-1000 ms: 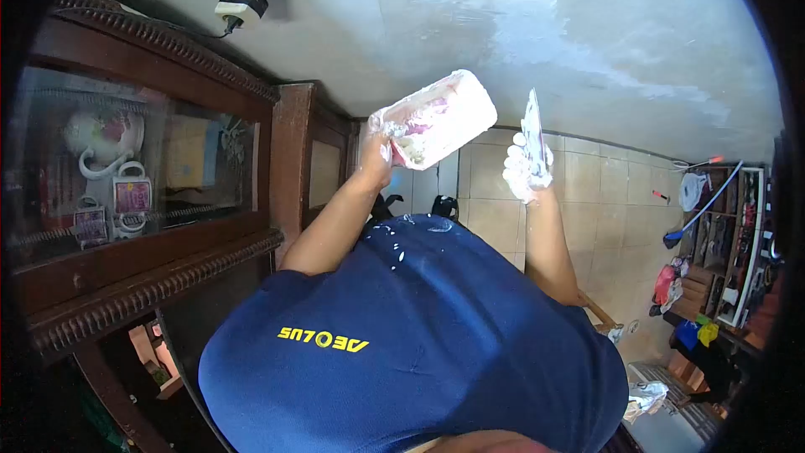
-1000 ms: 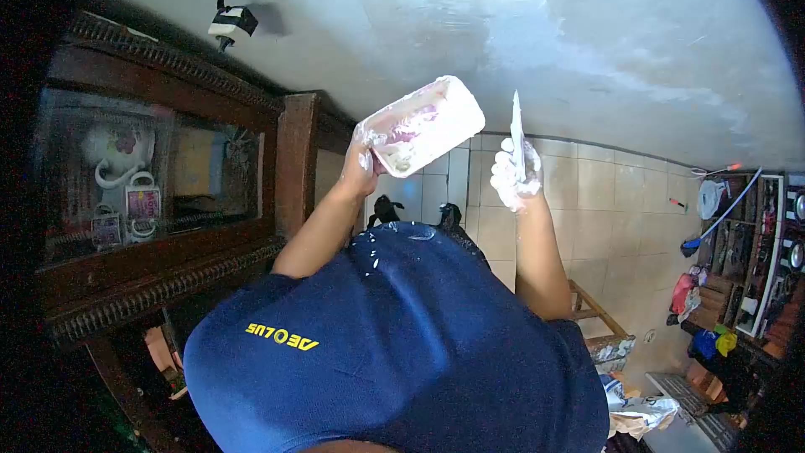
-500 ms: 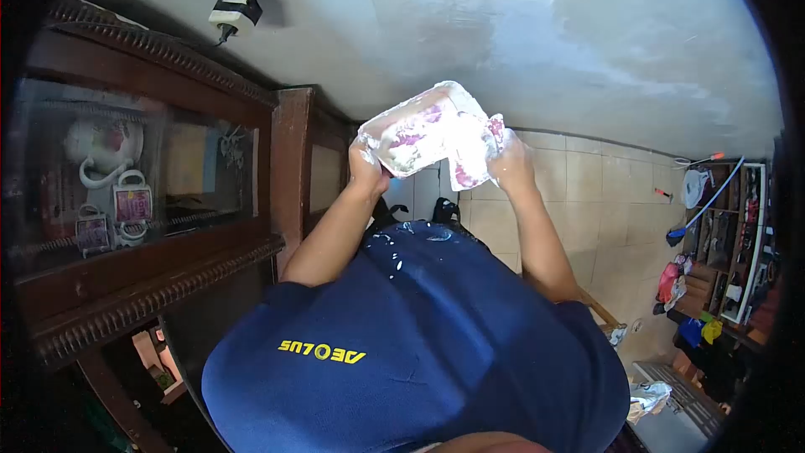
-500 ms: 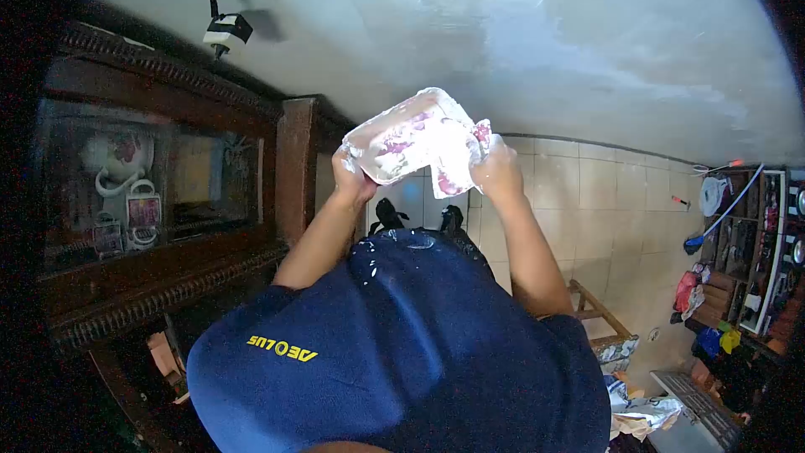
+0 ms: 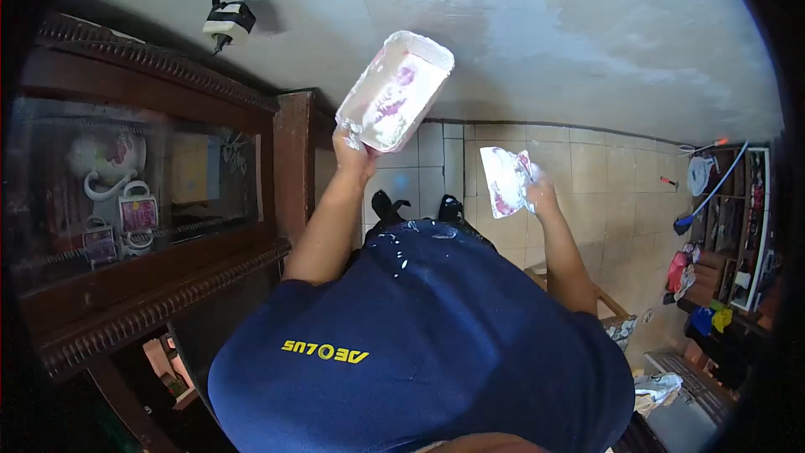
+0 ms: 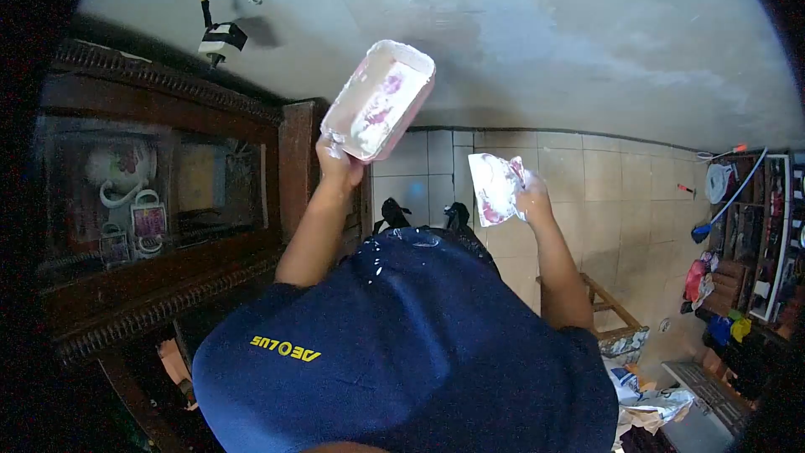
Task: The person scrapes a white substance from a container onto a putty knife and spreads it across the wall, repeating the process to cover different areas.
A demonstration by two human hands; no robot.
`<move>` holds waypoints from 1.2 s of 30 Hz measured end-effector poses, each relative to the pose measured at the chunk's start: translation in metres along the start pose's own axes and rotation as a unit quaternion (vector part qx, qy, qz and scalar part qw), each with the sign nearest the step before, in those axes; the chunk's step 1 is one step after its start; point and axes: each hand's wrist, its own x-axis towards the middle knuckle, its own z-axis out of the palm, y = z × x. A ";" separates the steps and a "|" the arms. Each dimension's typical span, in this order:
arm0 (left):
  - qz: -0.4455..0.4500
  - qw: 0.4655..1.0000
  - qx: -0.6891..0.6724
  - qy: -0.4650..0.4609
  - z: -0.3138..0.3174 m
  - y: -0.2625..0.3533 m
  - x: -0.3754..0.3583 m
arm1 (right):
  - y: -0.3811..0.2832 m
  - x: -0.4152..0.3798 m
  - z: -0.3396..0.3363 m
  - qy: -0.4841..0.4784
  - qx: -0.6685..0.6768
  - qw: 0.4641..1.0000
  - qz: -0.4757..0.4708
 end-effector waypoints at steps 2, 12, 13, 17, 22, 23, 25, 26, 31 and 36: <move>0.029 0.999 0.004 -0.029 0.001 0.012 0.007 | 0.010 0.010 0.004 -0.019 0.232 0.972 0.041; 0.077 0.986 0.072 -0.127 -0.019 -0.021 0.018 | -0.145 0.031 -0.065 0.047 0.259 0.955 -0.137; 0.058 0.990 0.059 -0.113 -0.016 -0.023 0.014 | -0.153 0.029 -0.069 0.051 0.229 0.959 -0.157; 0.019 0.994 0.064 -0.092 -0.002 -0.022 0.000 | -0.181 0.016 -0.057 0.177 -0.220 0.931 -0.232; -0.002 0.993 0.073 -0.092 0.000 -0.033 0.003 | -0.169 0.025 -0.024 0.165 -0.244 0.822 -0.488; 0.013 0.994 0.061 -0.086 -0.004 -0.041 0.012 | -0.158 0.029 -0.014 0.128 -0.276 0.804 -0.511; 0.023 0.995 0.050 -0.079 -0.009 -0.051 0.026 | -0.142 0.028 -0.002 0.081 -0.328 0.784 -0.521; 0.031 0.996 0.040 -0.072 -0.003 -0.047 0.024 | -0.138 0.027 0.000 0.061 -0.326 0.785 -0.523; -0.047 0.997 -0.043 -0.034 -0.005 -0.051 0.021 | -0.110 0.017 -0.010 0.015 -0.338 0.782 -0.522; -0.051 0.997 0.011 -0.064 -0.021 -0.065 0.028 | -0.081 0.006 -0.029 -0.044 -0.355 0.791 -0.496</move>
